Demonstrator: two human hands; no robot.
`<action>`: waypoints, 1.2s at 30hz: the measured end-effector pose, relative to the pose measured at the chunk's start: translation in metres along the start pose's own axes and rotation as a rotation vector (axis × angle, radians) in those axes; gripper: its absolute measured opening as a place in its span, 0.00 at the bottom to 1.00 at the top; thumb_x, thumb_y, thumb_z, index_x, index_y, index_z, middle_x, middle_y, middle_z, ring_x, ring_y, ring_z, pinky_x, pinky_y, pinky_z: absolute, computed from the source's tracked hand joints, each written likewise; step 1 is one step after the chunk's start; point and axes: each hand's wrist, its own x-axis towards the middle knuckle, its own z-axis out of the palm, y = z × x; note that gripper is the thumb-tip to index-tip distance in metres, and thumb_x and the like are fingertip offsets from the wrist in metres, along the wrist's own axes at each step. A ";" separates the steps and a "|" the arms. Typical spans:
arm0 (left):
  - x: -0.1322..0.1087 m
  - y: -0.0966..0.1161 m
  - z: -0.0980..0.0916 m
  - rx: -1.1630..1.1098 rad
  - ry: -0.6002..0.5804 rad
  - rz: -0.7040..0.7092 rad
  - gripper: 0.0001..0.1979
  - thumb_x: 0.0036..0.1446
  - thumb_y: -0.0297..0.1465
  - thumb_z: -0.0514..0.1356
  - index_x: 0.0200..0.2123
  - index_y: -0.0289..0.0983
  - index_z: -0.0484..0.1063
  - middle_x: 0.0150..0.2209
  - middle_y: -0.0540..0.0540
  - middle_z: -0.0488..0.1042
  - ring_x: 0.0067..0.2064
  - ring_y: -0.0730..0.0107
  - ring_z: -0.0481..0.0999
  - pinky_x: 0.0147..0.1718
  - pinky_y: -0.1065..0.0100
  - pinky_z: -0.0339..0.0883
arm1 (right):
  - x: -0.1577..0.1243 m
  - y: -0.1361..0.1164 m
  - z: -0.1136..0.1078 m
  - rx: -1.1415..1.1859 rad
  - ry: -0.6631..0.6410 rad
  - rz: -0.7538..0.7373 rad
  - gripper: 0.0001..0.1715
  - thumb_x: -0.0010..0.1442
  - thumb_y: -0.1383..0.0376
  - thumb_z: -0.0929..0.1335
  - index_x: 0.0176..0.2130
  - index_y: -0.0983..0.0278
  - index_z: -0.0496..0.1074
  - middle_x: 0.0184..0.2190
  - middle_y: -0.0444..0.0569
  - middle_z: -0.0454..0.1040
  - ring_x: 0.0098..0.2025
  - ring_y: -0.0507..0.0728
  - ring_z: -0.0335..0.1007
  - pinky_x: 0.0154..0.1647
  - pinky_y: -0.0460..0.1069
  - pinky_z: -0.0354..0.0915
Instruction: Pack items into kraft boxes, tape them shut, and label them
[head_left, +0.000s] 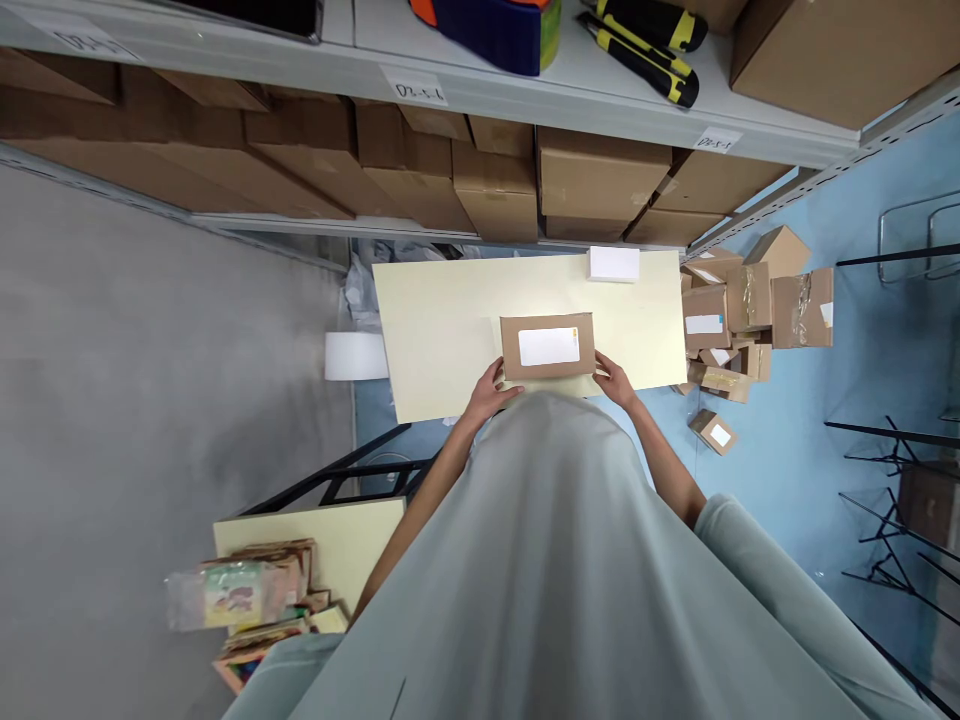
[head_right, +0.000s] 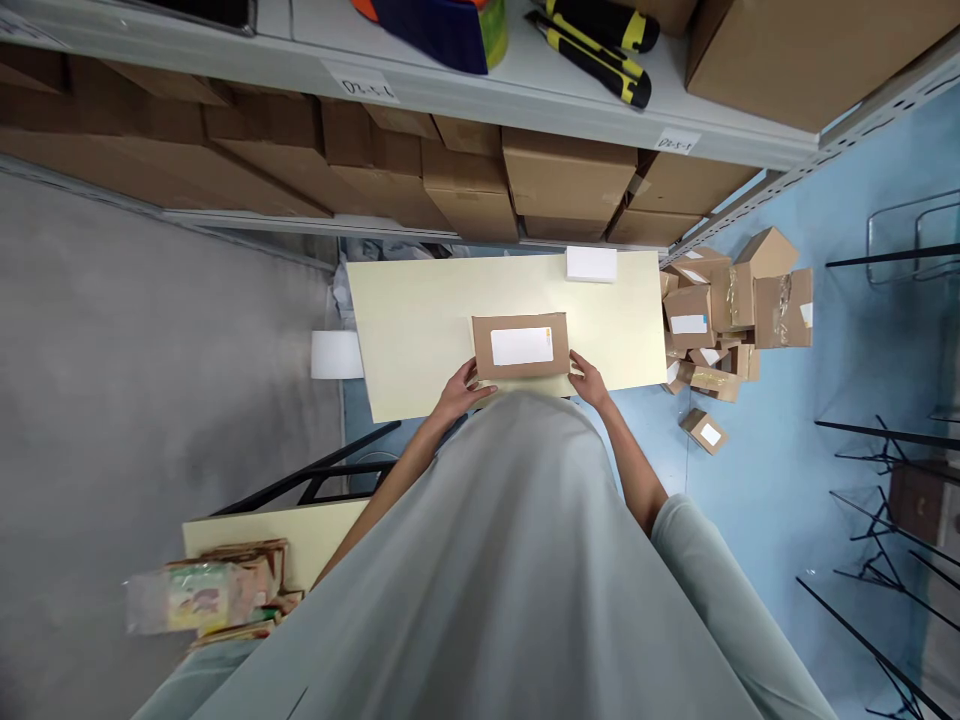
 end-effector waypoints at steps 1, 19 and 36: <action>0.000 0.002 0.001 -0.009 -0.008 -0.003 0.53 0.43 0.42 0.81 0.72 0.42 0.70 0.77 0.31 0.68 0.77 0.38 0.68 0.72 0.39 0.66 | 0.000 -0.001 0.002 0.008 -0.023 -0.028 0.43 0.57 0.60 0.72 0.71 0.60 0.75 0.72 0.58 0.75 0.71 0.69 0.76 0.66 0.65 0.76; 0.030 0.057 -0.017 0.079 0.175 0.198 0.29 0.61 0.49 0.71 0.59 0.38 0.82 0.58 0.36 0.85 0.61 0.48 0.83 0.65 0.47 0.77 | 0.039 -0.081 -0.014 -0.221 0.192 -0.101 0.31 0.66 0.43 0.73 0.53 0.64 0.86 0.39 0.52 0.88 0.45 0.65 0.84 0.57 0.60 0.78; 0.015 0.056 0.003 -0.003 0.181 0.217 0.31 0.67 0.54 0.66 0.63 0.39 0.79 0.63 0.35 0.81 0.62 0.50 0.83 0.67 0.47 0.75 | 0.042 -0.054 -0.031 0.016 0.182 -0.041 0.43 0.59 0.33 0.74 0.55 0.64 0.85 0.49 0.53 0.86 0.46 0.61 0.80 0.52 0.60 0.81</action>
